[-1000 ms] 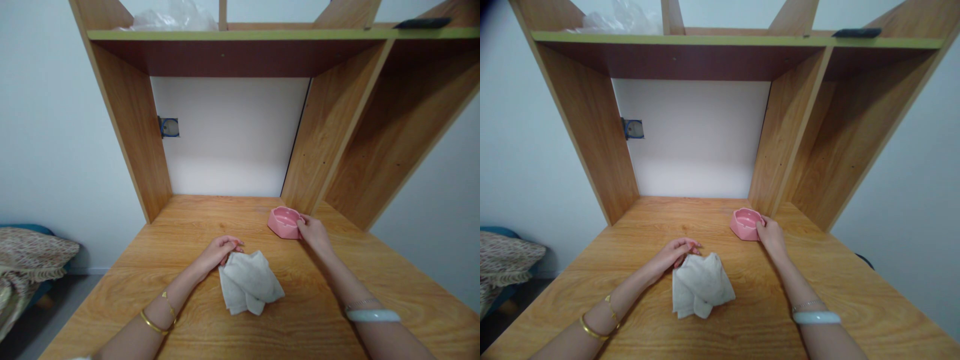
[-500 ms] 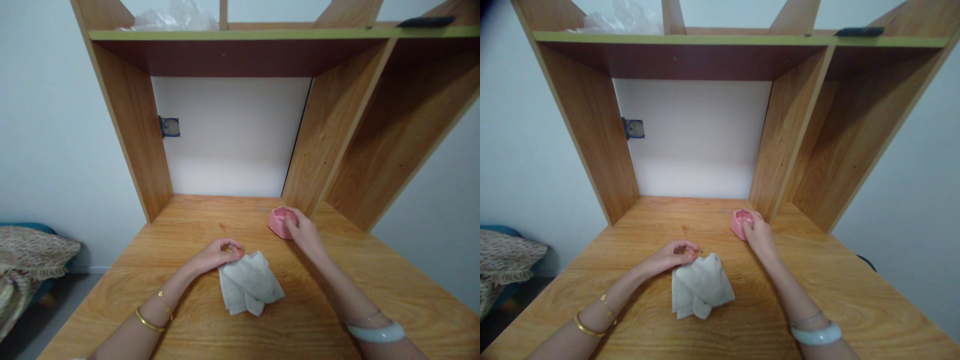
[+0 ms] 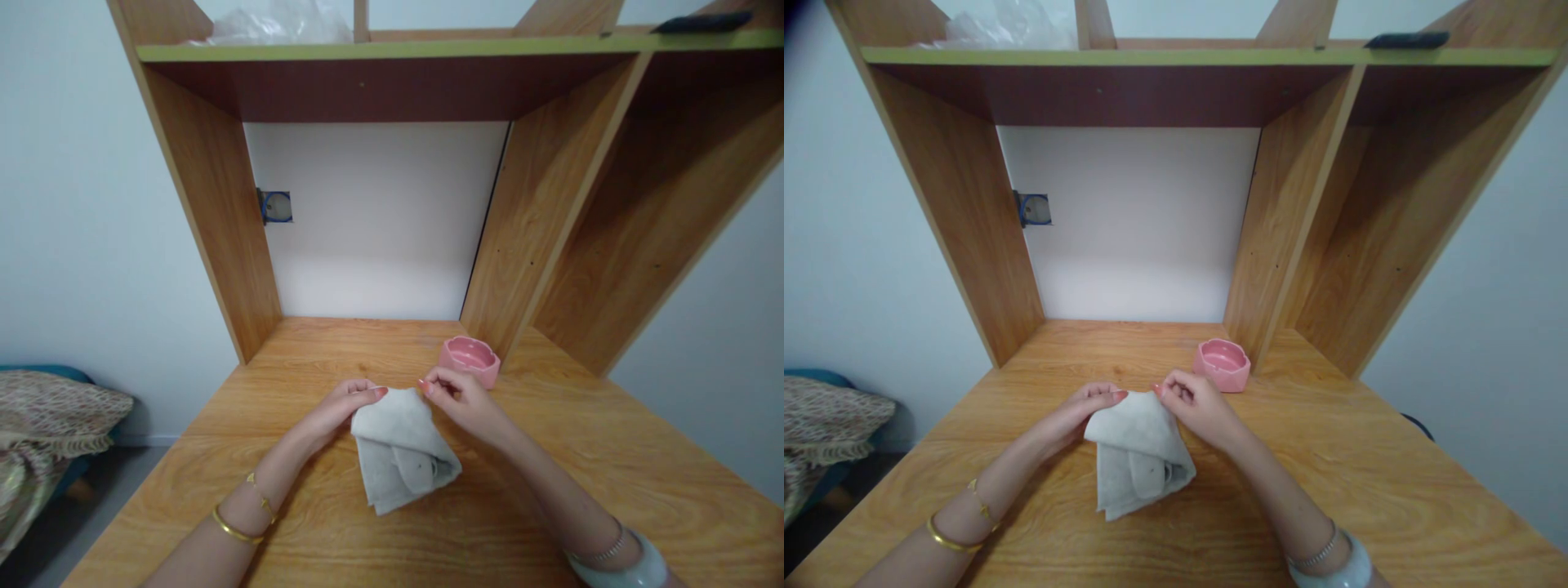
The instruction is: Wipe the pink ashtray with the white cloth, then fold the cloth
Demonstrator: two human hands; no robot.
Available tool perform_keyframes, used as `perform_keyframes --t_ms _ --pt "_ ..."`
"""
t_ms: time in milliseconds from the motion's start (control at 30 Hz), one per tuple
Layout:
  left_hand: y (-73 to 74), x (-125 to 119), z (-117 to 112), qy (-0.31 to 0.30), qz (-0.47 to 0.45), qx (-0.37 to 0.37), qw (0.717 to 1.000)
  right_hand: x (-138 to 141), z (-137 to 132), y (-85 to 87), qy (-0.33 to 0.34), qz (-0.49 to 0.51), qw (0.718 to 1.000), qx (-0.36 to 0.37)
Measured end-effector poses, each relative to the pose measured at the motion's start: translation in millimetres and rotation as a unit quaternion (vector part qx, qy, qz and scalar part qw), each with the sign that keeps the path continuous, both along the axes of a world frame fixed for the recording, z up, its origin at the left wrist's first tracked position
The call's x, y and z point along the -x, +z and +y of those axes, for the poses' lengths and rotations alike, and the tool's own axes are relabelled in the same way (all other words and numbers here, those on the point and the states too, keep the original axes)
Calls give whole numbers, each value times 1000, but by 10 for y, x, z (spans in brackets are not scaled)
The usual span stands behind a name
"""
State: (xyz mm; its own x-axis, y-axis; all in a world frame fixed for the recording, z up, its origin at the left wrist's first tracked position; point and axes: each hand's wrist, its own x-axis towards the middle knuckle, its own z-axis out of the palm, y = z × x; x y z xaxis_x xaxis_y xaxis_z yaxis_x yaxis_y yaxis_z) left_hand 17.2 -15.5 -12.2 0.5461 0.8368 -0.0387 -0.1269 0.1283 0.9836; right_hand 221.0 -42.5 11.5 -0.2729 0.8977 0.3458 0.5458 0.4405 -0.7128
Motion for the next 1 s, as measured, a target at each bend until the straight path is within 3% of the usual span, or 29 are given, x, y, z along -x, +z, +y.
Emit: perform_keyframes --t_ms 100,200,267,367,433,600,767,867,1000 --pt "29 1 -19 -31 -74 35 996 -1 -8 -19 45 0 998 36" --pt "93 6 -78 -130 -119 61 982 -40 -9 -12 64 -4 998 26" --pt "137 0 -132 -188 -122 53 973 -60 -20 25 62 -8 998 27" --pt "155 -25 -186 -218 -101 19 971 -82 -29 96 41 -9 999 32" --pt "126 -43 -183 -200 -73 -15 977 -128 -4 126 21 -1 999 25" --pt "11 -55 -118 -67 55 -131 988 -459 165 104 -70 12 997 36" --pt "-4 -85 -148 -73 112 -190 973 -721 244 54 -114 -86 989 47" --pt "-18 -100 -152 -56 184 -248 949 -707 189 93 -144 -153 978 -5" --pt "-72 -56 -106 -5 326 -333 885 -647 95 158 -140 -238 961 -26"
